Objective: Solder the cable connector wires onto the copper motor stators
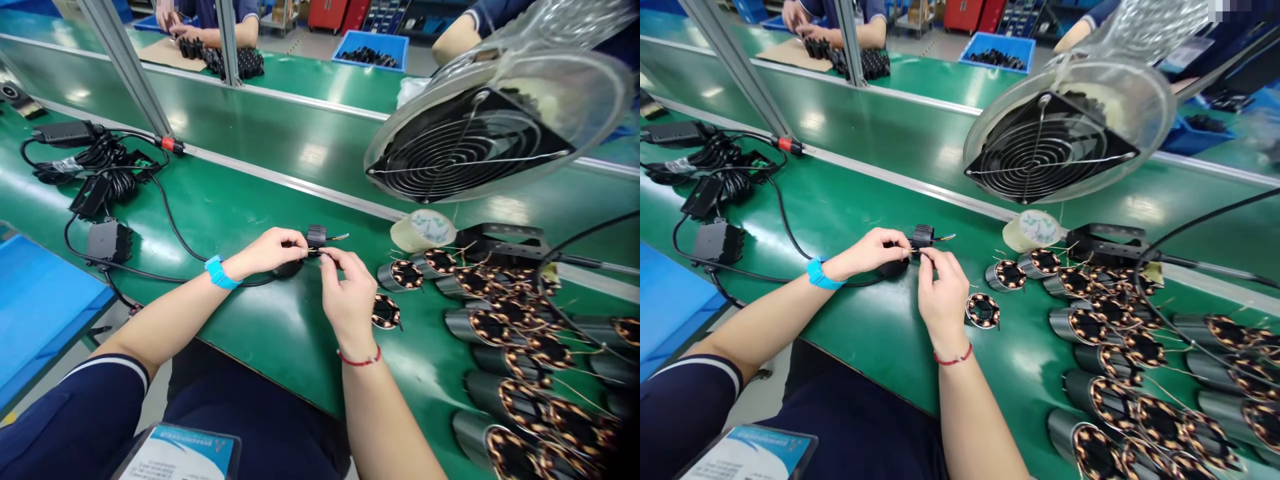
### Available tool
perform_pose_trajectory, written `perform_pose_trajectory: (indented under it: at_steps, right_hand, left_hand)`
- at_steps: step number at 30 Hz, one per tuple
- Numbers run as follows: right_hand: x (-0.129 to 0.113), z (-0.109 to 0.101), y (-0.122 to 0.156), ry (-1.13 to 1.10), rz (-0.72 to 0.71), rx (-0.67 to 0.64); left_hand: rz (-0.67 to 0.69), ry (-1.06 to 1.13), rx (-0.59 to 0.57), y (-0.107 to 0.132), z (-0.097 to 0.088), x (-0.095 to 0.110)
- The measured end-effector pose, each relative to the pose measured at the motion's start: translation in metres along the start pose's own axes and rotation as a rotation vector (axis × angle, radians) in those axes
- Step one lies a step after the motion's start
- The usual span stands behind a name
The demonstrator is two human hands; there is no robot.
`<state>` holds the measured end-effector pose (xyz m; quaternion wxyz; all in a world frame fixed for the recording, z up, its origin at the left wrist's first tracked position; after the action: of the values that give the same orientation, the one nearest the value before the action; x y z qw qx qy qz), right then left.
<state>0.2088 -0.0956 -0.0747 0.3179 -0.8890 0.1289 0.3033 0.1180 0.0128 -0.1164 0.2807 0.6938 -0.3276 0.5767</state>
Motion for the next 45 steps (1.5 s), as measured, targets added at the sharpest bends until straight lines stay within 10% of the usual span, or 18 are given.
perform_pose_trajectory:
  at_steps: [38, 45]
  right_hand:
    - [0.001, 0.016, 0.002, 0.06, -0.027, -0.247]
    - [0.016, 0.023, 0.007, -0.114, 0.171, -0.298]
  left_hand:
    - [0.145, -0.292, -0.138, 0.007, 0.008, 0.026]
    - [0.076, -0.242, -0.13, 0.005, -0.002, 0.021]
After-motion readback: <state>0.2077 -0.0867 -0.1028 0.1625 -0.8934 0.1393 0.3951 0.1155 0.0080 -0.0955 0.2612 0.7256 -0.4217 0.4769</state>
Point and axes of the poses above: each hand's wrist, its own y-axis away from the middle knuckle, its own z-axis out of the palm, x = y × z, the point moved 9 cm from there along -y, towards the middle knuckle, and after that the axes turned 8 degrees about y, right-handed, at the moved point
